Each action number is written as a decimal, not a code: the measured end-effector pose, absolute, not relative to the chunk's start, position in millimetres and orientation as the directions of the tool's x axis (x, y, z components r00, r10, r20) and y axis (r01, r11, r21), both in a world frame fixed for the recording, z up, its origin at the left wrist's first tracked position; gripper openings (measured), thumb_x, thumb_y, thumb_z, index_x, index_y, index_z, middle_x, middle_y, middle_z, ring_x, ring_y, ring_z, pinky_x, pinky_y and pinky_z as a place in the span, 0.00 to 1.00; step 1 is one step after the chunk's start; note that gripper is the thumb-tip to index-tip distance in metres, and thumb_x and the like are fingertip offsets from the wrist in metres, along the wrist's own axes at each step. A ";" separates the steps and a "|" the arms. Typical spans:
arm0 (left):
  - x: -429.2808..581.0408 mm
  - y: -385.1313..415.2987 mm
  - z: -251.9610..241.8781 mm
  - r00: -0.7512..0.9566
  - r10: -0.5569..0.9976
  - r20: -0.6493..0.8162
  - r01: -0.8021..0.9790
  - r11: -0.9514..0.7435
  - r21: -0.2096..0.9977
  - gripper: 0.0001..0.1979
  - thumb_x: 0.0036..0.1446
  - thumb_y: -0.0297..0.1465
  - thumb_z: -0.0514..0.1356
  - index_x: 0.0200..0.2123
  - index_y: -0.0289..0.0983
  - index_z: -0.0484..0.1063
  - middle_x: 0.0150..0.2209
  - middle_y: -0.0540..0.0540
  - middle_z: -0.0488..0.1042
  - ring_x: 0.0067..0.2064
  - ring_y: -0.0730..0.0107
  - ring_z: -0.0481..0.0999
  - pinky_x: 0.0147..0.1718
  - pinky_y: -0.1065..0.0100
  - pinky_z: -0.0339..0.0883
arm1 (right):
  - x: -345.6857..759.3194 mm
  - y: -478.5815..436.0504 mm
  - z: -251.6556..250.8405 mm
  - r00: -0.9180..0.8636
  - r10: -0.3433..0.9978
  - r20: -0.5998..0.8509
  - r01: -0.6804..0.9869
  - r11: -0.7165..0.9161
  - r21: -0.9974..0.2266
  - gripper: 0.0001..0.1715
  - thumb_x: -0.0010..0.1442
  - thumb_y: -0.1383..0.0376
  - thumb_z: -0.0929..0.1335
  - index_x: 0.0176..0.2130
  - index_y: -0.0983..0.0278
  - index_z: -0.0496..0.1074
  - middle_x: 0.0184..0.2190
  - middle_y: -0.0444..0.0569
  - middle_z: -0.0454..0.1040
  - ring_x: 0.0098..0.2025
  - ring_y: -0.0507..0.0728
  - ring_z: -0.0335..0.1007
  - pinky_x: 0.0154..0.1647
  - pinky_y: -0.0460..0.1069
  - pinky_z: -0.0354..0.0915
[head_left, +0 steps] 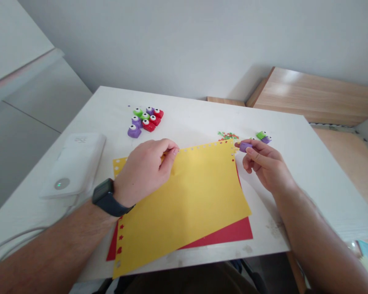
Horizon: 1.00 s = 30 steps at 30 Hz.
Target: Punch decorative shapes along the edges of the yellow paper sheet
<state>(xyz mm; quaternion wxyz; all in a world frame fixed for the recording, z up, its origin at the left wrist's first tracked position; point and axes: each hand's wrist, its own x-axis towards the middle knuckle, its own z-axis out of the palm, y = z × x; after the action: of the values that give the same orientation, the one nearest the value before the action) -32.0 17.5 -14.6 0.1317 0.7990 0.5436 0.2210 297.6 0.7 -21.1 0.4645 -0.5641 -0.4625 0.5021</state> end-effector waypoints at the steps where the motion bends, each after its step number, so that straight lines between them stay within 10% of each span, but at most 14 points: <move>1: -32.0 17.6 -14.9 0.313 0.926 0.213 0.811 -0.377 0.447 0.13 0.72 0.39 0.53 0.44 0.41 0.76 0.41 0.45 0.83 0.42 0.57 0.81 0.43 0.59 0.70 | 297.6 0.4 -20.2 0.063 0.989 -0.136 0.058 -0.139 -0.989 0.23 0.60 0.52 0.76 0.51 0.59 0.76 0.49 0.53 0.78 0.26 0.52 0.66 0.23 0.51 0.59; 9: -31.7 17.3 -14.9 0.310 0.925 0.218 0.805 -0.377 0.458 0.12 0.72 0.38 0.54 0.44 0.41 0.76 0.41 0.46 0.83 0.42 0.57 0.81 0.44 0.58 0.69 | 309.6 2.3 -25.8 0.043 0.997 -0.065 0.368 -0.076 -0.927 0.26 0.63 0.50 0.75 0.55 0.59 0.73 0.30 0.44 0.73 0.22 0.53 0.65 0.23 0.51 0.60; 30: -30.6 17.8 -14.5 0.318 0.921 0.225 0.806 -0.388 0.446 0.12 0.72 0.37 0.54 0.44 0.40 0.76 0.41 0.46 0.83 0.43 0.57 0.80 0.44 0.59 0.67 | 311.7 1.1 -18.7 -0.050 0.999 0.021 0.909 0.054 -0.414 0.24 0.64 0.57 0.69 0.56 0.65 0.73 0.25 0.45 0.72 0.25 0.55 0.66 0.30 0.51 0.58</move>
<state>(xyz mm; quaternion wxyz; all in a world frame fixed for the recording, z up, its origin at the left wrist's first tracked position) -30.6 17.8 -14.5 0.1268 0.8019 0.5385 0.2257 311.7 1.1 -18.7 0.1531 -0.6719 -0.7097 0.1465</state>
